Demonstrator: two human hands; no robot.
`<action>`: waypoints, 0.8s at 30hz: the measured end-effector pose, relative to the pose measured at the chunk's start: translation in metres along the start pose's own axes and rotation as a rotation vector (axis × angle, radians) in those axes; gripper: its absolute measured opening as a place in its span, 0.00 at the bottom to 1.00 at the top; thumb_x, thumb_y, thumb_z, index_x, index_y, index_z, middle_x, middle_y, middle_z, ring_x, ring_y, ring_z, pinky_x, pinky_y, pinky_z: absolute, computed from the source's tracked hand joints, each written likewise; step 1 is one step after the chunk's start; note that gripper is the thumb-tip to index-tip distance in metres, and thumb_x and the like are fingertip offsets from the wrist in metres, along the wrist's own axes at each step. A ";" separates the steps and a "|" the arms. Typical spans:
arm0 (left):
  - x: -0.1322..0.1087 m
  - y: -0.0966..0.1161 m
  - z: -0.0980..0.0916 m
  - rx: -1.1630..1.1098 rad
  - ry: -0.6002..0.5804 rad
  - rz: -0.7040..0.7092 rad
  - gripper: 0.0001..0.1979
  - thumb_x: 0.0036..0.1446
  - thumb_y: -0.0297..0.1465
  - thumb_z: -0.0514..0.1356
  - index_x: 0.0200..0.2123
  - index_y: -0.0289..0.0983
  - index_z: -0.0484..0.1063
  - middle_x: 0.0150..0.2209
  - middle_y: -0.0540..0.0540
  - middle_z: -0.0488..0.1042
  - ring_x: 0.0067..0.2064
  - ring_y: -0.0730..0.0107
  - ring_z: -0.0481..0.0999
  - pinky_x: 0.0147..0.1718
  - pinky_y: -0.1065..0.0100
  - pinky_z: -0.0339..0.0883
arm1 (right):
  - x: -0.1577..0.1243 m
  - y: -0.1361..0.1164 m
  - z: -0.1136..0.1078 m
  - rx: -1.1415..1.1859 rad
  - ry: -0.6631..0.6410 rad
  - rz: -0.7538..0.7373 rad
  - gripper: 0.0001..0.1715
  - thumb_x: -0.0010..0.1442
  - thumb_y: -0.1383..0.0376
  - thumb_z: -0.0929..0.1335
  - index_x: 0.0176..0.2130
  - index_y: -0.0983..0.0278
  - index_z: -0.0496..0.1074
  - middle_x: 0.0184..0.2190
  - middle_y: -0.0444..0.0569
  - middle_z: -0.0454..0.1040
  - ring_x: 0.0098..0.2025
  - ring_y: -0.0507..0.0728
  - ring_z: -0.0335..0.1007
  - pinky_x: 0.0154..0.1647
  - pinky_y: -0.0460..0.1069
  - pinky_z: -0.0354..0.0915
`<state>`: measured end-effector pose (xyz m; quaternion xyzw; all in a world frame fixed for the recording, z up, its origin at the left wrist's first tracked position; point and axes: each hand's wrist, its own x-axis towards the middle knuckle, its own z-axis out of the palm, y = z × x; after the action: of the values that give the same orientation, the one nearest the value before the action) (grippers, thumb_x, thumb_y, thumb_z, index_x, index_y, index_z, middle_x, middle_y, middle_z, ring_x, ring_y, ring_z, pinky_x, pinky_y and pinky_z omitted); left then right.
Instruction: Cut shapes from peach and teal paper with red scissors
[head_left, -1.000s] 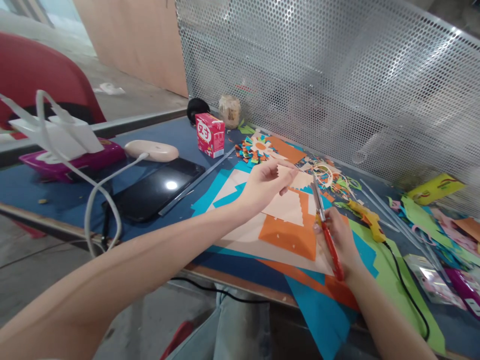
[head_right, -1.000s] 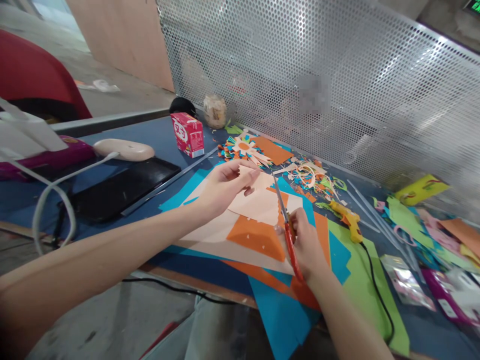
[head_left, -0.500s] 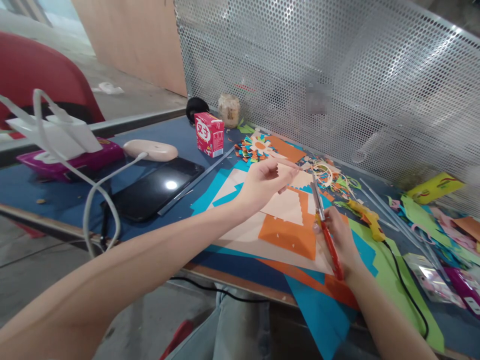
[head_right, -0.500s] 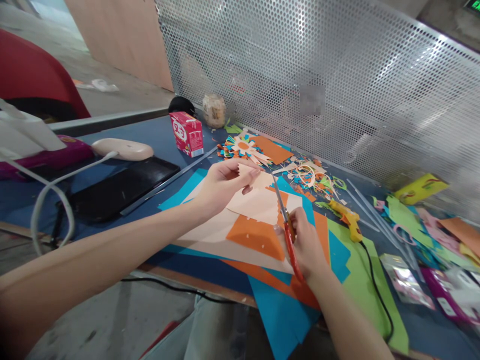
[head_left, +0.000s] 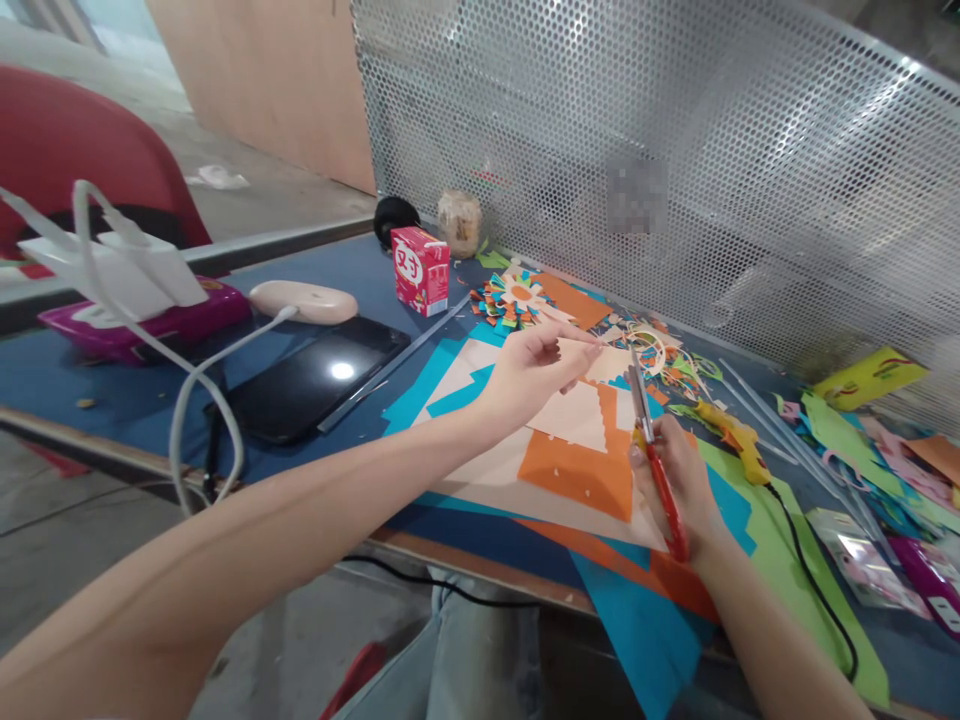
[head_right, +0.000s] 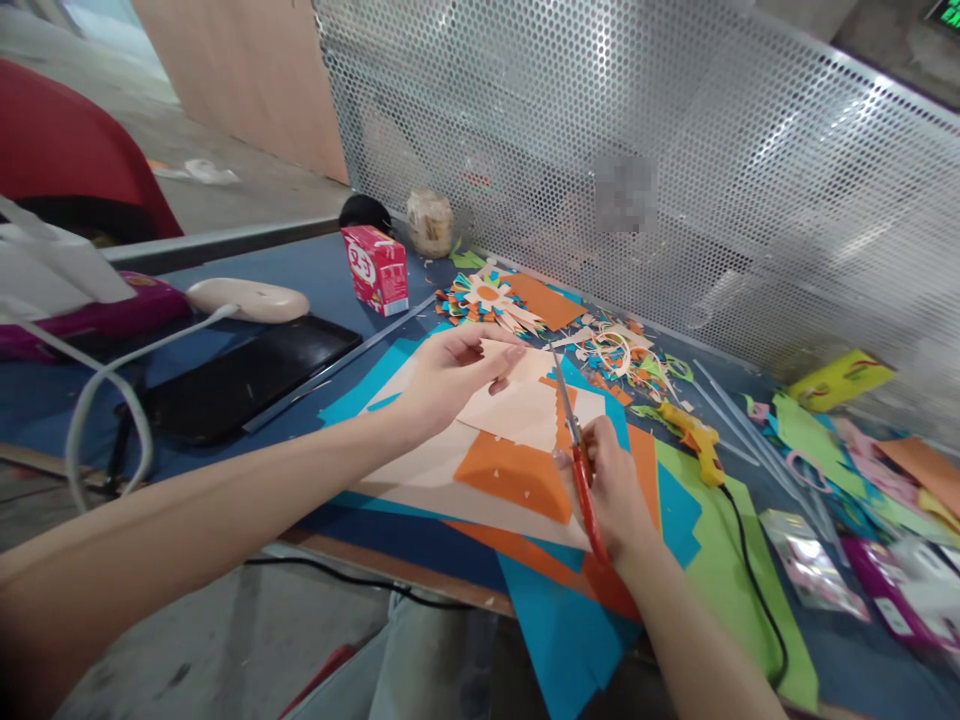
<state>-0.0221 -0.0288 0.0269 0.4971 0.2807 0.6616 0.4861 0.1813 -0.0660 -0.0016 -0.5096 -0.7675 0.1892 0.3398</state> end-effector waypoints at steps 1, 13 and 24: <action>0.000 0.000 0.000 -0.003 -0.005 -0.008 0.03 0.48 0.27 0.65 0.28 0.34 0.74 0.19 0.55 0.68 0.17 0.85 0.62 0.18 0.75 0.58 | 0.000 0.001 0.000 0.006 -0.002 0.006 0.19 0.58 0.51 0.66 0.31 0.57 0.53 0.17 0.36 0.58 0.17 0.51 0.54 0.17 0.46 0.50; -0.005 -0.004 0.000 -0.051 -0.248 -0.213 0.10 0.50 0.31 0.64 0.22 0.33 0.71 0.19 0.53 0.67 0.19 0.83 0.64 0.20 0.75 0.58 | 0.000 0.007 0.001 0.000 0.008 0.012 0.18 0.59 0.50 0.65 0.31 0.57 0.54 0.16 0.36 0.59 0.16 0.52 0.54 0.17 0.47 0.51; -0.003 -0.003 0.000 -0.333 -0.339 -0.447 0.06 0.47 0.27 0.65 0.21 0.34 0.72 0.17 0.53 0.65 0.20 0.78 0.71 0.21 0.73 0.63 | -0.001 0.010 0.002 0.024 0.003 0.023 0.18 0.59 0.49 0.65 0.32 0.57 0.55 0.20 0.37 0.60 0.18 0.51 0.56 0.18 0.45 0.52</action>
<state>-0.0203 -0.0309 0.0229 0.4397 0.1859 0.4833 0.7339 0.1867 -0.0631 -0.0097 -0.5145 -0.7588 0.2015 0.3448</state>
